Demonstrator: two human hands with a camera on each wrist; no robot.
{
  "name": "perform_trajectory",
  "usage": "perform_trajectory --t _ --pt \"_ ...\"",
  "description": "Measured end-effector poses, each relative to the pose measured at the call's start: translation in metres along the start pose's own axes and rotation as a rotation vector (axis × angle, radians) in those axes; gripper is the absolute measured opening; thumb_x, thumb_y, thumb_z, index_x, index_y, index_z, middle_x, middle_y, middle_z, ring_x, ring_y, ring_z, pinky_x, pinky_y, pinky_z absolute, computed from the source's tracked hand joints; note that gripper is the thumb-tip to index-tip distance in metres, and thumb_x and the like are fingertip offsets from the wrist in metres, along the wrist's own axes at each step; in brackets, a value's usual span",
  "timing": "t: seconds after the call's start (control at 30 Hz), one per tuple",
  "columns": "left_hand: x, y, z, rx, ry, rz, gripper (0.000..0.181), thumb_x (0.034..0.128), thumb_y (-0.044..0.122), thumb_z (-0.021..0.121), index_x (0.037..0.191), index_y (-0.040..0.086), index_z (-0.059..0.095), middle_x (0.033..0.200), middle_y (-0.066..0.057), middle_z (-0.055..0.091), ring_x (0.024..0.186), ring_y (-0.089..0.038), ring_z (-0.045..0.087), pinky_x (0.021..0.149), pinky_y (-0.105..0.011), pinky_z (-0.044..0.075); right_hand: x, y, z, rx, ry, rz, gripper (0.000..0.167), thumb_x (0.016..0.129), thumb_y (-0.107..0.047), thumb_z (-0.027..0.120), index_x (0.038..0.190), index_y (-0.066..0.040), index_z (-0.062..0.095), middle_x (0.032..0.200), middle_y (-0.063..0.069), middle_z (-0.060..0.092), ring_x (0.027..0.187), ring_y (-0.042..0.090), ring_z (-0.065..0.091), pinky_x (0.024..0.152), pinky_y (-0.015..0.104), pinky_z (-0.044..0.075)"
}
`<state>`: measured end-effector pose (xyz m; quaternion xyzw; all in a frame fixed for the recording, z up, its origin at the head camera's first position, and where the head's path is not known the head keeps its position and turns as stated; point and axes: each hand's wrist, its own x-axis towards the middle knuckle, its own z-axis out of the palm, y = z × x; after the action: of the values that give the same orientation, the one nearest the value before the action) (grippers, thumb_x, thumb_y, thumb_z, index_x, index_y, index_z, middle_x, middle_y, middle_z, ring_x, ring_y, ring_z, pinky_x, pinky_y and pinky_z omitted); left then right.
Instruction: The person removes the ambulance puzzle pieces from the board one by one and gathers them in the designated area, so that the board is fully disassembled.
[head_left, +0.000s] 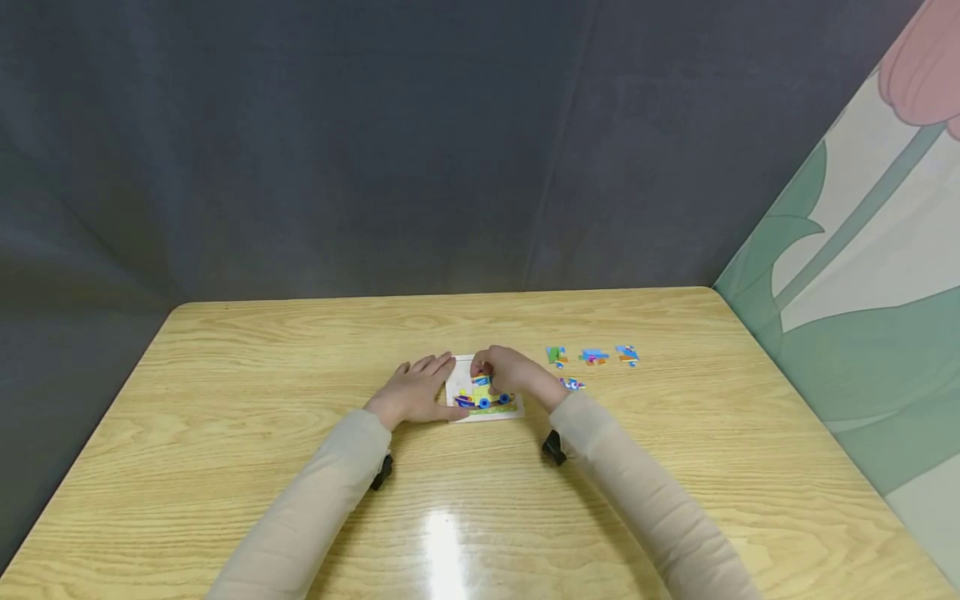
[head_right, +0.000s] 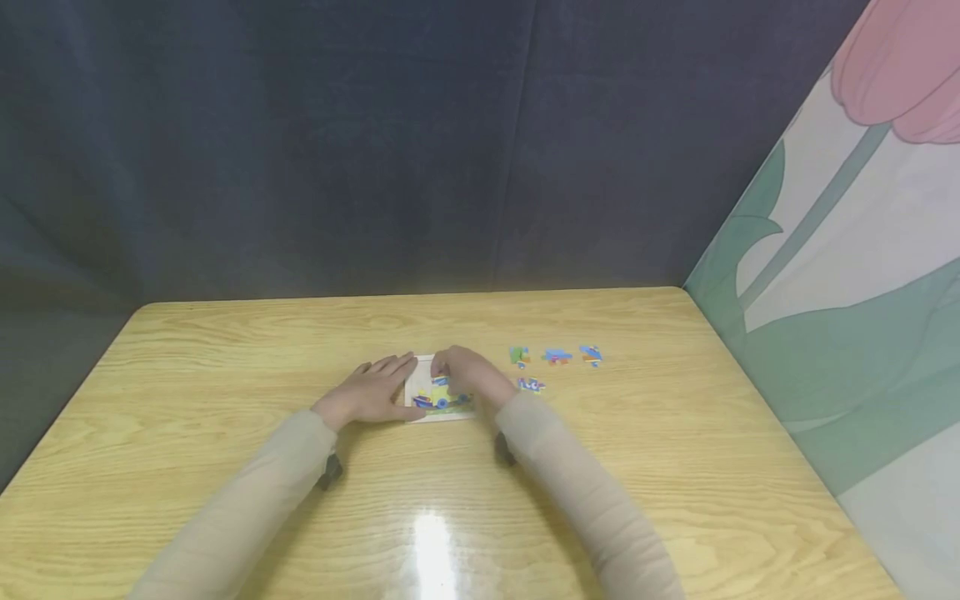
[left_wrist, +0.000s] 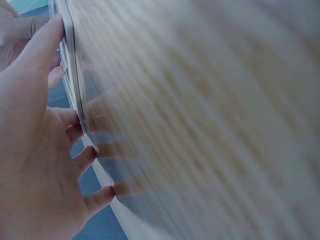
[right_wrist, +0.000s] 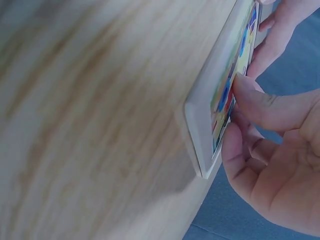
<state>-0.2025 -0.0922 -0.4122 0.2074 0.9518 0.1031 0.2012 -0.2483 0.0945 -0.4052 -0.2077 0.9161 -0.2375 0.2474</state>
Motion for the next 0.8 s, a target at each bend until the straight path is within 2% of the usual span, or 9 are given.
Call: perform_trajectory --t 0.2,0.47,0.8 --pt "0.0 -0.0009 0.0009 -0.006 -0.002 -0.005 0.091 0.089 0.064 0.049 0.156 0.016 0.01 0.163 -0.001 0.006 0.151 -0.028 0.01 0.12 -0.056 0.013 -0.0021 -0.0026 -0.0011 -0.032 -0.003 -0.022 0.037 0.078 0.019 0.059 0.104 -0.007 0.061 0.076 0.002 0.044 0.066 0.015 0.039 0.056 0.02 0.035" --pt "0.001 -0.0014 0.0012 -0.003 -0.01 -0.005 0.091 0.0889 0.065 0.048 0.156 0.017 0.01 0.164 0.0 0.005 0.151 -0.026 0.01 0.12 -0.056 0.012 -0.0056 -0.0047 -0.0023 -0.085 0.007 -0.038 0.034 0.079 0.016 0.062 0.103 -0.008 0.06 0.083 0.004 0.048 0.073 0.017 0.042 0.063 0.023 0.037" --pt "0.001 -0.0012 0.001 -0.015 -0.021 -0.009 0.091 0.0894 0.064 0.048 0.156 0.017 0.009 0.164 0.0 0.004 0.151 -0.027 0.009 0.12 -0.056 0.011 -0.0094 -0.0068 -0.0032 -0.095 0.022 -0.04 0.033 0.08 0.011 0.066 0.103 -0.01 0.057 0.091 0.006 0.051 0.08 0.017 0.044 0.069 0.025 0.039"
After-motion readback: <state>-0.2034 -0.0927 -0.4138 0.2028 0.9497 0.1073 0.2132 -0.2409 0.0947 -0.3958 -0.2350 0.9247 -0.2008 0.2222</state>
